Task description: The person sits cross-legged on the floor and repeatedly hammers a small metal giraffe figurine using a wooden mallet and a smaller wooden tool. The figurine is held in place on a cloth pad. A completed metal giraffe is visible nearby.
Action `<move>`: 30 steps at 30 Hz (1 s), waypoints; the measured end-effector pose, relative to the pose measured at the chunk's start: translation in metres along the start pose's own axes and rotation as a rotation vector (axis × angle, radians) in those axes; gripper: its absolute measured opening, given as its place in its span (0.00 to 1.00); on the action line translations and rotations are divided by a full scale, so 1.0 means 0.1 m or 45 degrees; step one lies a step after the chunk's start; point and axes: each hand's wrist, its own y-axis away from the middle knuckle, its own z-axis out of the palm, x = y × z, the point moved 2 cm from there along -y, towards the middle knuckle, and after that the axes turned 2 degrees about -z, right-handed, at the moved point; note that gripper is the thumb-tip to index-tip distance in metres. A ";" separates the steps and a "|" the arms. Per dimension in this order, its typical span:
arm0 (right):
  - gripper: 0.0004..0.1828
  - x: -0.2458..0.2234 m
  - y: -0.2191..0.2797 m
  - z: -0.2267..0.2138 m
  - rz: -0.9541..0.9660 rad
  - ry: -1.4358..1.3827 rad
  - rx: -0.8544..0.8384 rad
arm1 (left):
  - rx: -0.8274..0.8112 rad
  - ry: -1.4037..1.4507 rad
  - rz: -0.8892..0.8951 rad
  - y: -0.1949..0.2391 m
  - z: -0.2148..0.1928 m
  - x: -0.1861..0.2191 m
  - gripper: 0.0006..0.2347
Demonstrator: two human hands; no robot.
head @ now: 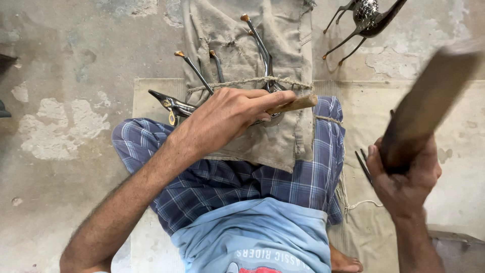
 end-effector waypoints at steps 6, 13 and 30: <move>0.36 0.03 -0.20 -0.05 -0.157 0.366 -0.006 | 0.070 -0.010 -0.043 0.06 0.01 0.02 0.24; 0.35 -0.08 -0.45 -0.02 -0.280 0.331 -0.098 | 0.232 0.039 -0.083 0.14 0.05 0.08 0.24; 0.36 -0.62 -1.13 -0.29 -0.398 0.432 -0.320 | 0.667 0.296 -0.350 0.35 0.21 0.19 0.22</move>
